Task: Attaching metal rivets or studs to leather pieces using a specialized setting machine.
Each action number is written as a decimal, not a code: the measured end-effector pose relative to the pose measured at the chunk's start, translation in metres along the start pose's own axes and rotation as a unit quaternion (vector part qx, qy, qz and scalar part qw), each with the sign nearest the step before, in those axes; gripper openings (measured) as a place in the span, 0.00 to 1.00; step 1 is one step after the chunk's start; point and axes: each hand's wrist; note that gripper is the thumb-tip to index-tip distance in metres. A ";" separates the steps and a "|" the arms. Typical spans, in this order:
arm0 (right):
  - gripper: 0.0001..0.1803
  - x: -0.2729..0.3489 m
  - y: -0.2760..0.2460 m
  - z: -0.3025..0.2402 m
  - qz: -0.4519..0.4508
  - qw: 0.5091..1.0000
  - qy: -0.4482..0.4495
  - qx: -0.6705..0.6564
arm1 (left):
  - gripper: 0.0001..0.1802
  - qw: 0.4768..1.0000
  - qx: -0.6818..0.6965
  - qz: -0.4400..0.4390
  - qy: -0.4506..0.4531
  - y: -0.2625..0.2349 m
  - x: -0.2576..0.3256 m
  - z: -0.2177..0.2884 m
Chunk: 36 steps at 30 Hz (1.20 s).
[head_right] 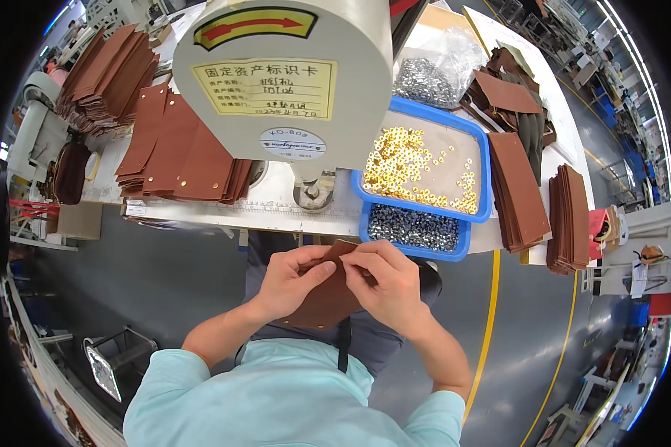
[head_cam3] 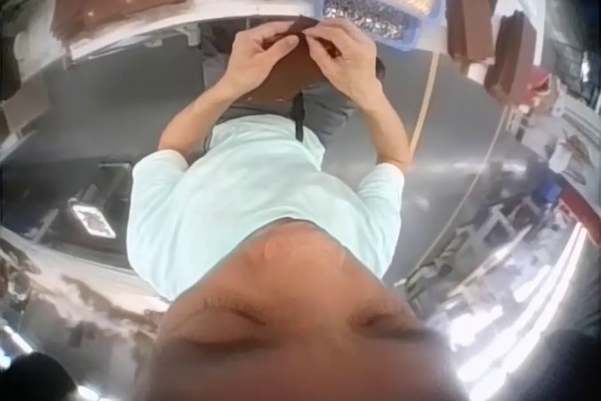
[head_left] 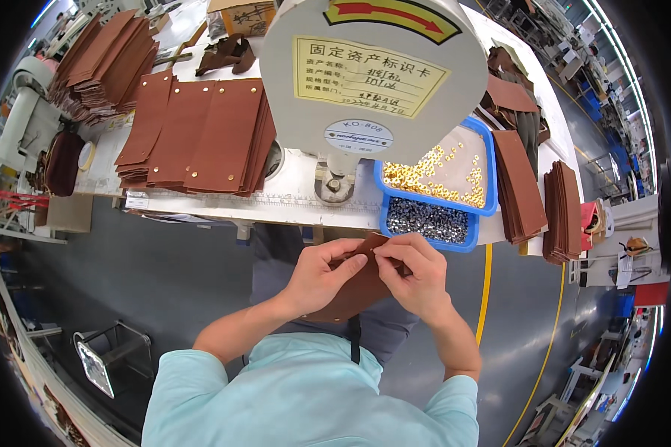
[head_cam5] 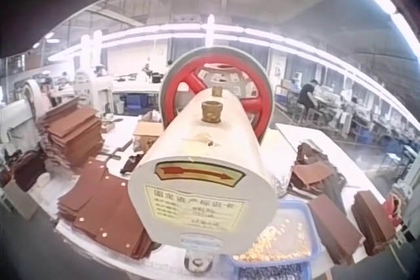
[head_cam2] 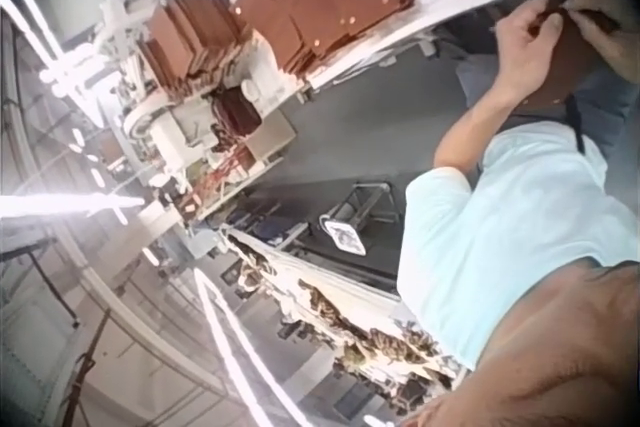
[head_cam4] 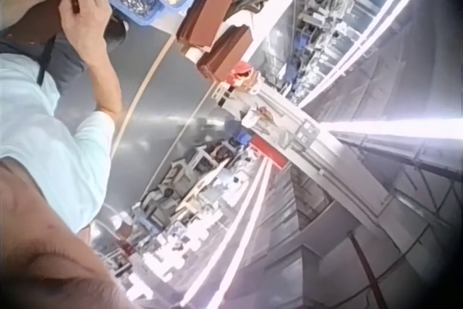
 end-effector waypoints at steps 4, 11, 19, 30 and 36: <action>0.09 0.006 -0.001 0.001 -0.017 0.995 0.078 -0.057 | 0.18 1.000 -0.009 -0.016 0.010 0.002 0.001 -0.002; 0.06 0.007 -0.003 -0.005 -0.001 0.990 0.141 -0.030 | 0.17 0.988 -0.150 -0.024 0.005 0.002 0.006 -0.002; 0.04 0.010 -0.023 0.020 -0.099 0.982 0.128 -0.094 | 0.14 0.927 -0.322 0.010 0.192 0.001 -0.003 -0.015; 0.06 -0.004 -0.027 0.091 -0.028 0.953 0.081 0.290 | 0.11 0.894 -0.331 0.046 0.299 0.007 -0.006 -0.023; 0.04 -0.004 -0.025 0.087 0.009 0.955 0.061 0.291 | 0.15 0.897 -0.339 0.014 0.282 0.001 0.001 -0.008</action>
Point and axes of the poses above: each hand's wrist, its own x-axis away from the middle knuckle, its own y-axis out of the palm, z = x × y
